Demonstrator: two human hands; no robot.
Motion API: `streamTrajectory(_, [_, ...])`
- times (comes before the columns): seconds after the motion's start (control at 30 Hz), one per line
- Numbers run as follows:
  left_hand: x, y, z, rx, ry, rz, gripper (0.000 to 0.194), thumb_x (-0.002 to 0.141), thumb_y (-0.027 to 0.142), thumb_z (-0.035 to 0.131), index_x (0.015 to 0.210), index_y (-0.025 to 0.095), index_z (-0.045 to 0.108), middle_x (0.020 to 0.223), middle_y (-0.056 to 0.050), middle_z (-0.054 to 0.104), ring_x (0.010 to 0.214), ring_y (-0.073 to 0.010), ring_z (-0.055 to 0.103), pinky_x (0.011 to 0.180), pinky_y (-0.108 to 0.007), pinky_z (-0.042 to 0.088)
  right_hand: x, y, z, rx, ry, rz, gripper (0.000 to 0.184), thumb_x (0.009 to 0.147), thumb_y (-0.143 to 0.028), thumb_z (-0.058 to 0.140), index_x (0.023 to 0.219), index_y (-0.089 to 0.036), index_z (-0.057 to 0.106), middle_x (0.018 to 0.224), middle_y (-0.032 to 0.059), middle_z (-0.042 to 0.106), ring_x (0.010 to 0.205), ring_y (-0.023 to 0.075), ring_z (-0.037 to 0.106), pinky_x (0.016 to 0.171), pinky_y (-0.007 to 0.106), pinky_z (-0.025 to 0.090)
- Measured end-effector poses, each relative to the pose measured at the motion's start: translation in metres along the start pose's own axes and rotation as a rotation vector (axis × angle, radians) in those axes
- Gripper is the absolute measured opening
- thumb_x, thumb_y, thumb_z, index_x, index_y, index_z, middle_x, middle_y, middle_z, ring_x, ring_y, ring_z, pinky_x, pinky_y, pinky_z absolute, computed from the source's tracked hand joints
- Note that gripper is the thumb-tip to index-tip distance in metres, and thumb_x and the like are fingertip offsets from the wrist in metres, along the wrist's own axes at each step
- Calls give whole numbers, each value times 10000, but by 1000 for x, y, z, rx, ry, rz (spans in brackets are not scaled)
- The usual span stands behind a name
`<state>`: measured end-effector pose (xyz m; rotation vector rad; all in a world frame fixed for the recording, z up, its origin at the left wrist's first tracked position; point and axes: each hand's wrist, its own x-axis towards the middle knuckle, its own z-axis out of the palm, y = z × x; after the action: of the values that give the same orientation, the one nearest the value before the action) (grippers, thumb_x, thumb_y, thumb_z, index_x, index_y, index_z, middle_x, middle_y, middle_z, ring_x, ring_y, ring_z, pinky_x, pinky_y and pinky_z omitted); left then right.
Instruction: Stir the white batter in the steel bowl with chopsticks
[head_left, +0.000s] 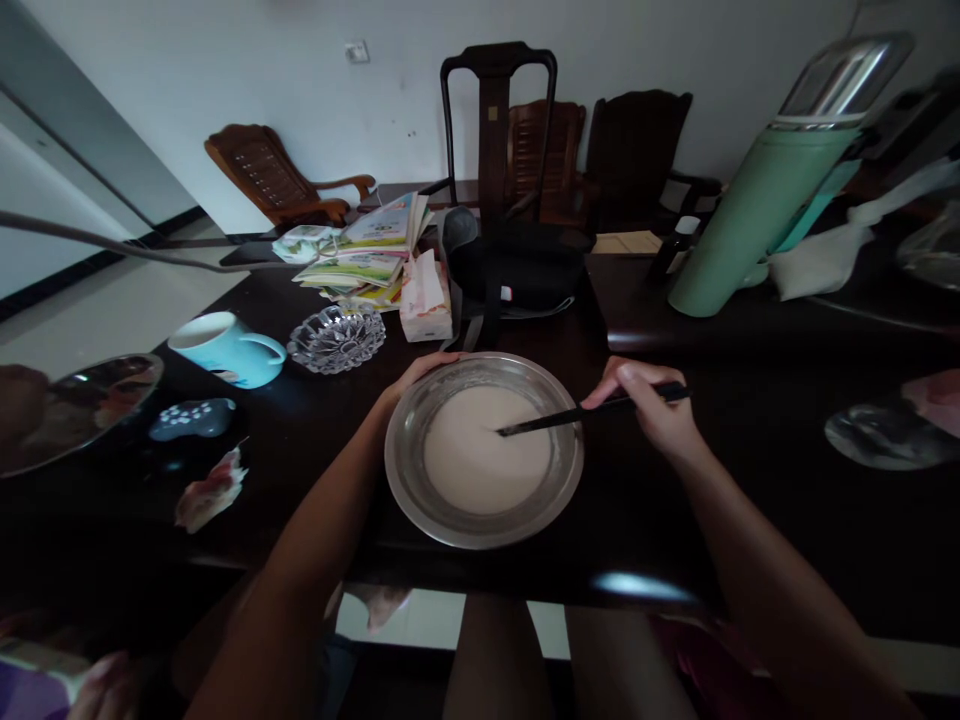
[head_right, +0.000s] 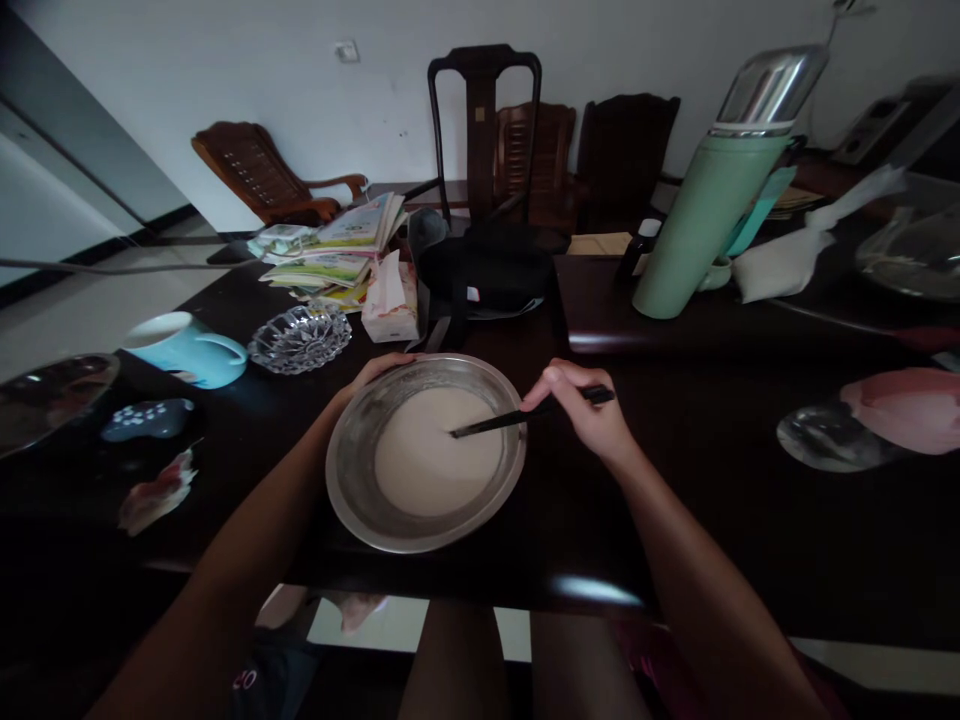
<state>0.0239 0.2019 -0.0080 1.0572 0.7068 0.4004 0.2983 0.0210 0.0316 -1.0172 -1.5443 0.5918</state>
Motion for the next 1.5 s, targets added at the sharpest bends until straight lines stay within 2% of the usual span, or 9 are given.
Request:
streamTrajectory(0.27, [-7, 5, 10, 0, 5, -11, 250, 753, 311, 606, 923, 173, 727, 680, -10, 718, 721, -200, 656, 810, -305, 479, -4, -2, 18, -27, -270, 4, 292, 942, -321, 504, 841, -211, 755, 794, 47, 732, 745, 168, 627, 687, 307, 465])
streamTrajectory(0.43, [-7, 4, 9, -1, 4, -8, 251, 782, 313, 561, 931, 207, 733, 715, -14, 728, 820, -213, 661, 842, -309, 469, -1, 0, 8, -159, -103, -55, 261, 932, -291, 524, 831, -224, 755, 775, 34, 718, 711, 161, 609, 670, 309, 442])
streamTrajectory(0.57, [-7, 5, 10, 28, 35, -17, 250, 758, 307, 592, 935, 208, 739, 749, -19, 746, 900, -241, 653, 891, -334, 438, -1, 2, -3, 9, 45, -30, 430, 968, -328, 448, 681, -228, 752, 617, 28, 667, 604, 153, 578, 602, 308, 406])
streamTrajectory(0.67, [-7, 6, 10, 32, 27, -21, 222, 732, 329, 637, 891, 221, 747, 721, -18, 748, 897, -259, 647, 909, -351, 419, -3, 3, 1, 151, -41, 7, 454, 973, -350, 430, 678, -221, 750, 590, 29, 659, 583, 153, 579, 583, 302, 416])
streamTrajectory(0.83, [-5, 3, 6, 30, 24, -7, 259, 740, 335, 627, 945, 215, 730, 805, -28, 757, 947, -257, 643, 943, -365, 400, -2, 1, 16, -21, -272, 27, 298, 943, -334, 504, 834, -205, 750, 788, 45, 725, 746, 163, 627, 686, 297, 462])
streamTrajectory(1.0, [-3, 2, 3, 12, 15, -31, 265, 775, 336, 589, 970, 210, 716, 849, -36, 755, 889, -218, 651, 928, -328, 403, 1, 0, 9, -147, -153, -22, 265, 936, -319, 519, 855, -214, 749, 808, 36, 728, 753, 161, 624, 701, 298, 455])
streamTrajectory(1.17, [-4, 2, 5, -13, -9, -15, 278, 804, 289, 549, 996, 165, 706, 802, -26, 746, 779, -186, 649, 904, -309, 420, -1, 3, -4, 81, -44, 20, 455, 973, -369, 423, 697, -216, 751, 645, 36, 685, 626, 160, 608, 608, 301, 444])
streamTrajectory(1.37, [0, 0, 0, -32, -42, 5, 279, 746, 309, 613, 960, 164, 717, 811, -40, 746, 807, -196, 665, 852, -296, 459, -1, -1, 12, -40, -263, 24, 327, 945, -370, 489, 834, -214, 755, 784, 48, 727, 740, 167, 620, 688, 309, 472])
streamTrajectory(1.5, [1, -2, -2, -36, -19, -19, 302, 753, 319, 609, 994, 176, 719, 859, -43, 753, 796, -195, 667, 842, -297, 469, 0, -3, 13, -153, -221, -20, 247, 928, -326, 526, 890, -222, 748, 830, 42, 728, 771, 169, 620, 706, 309, 466])
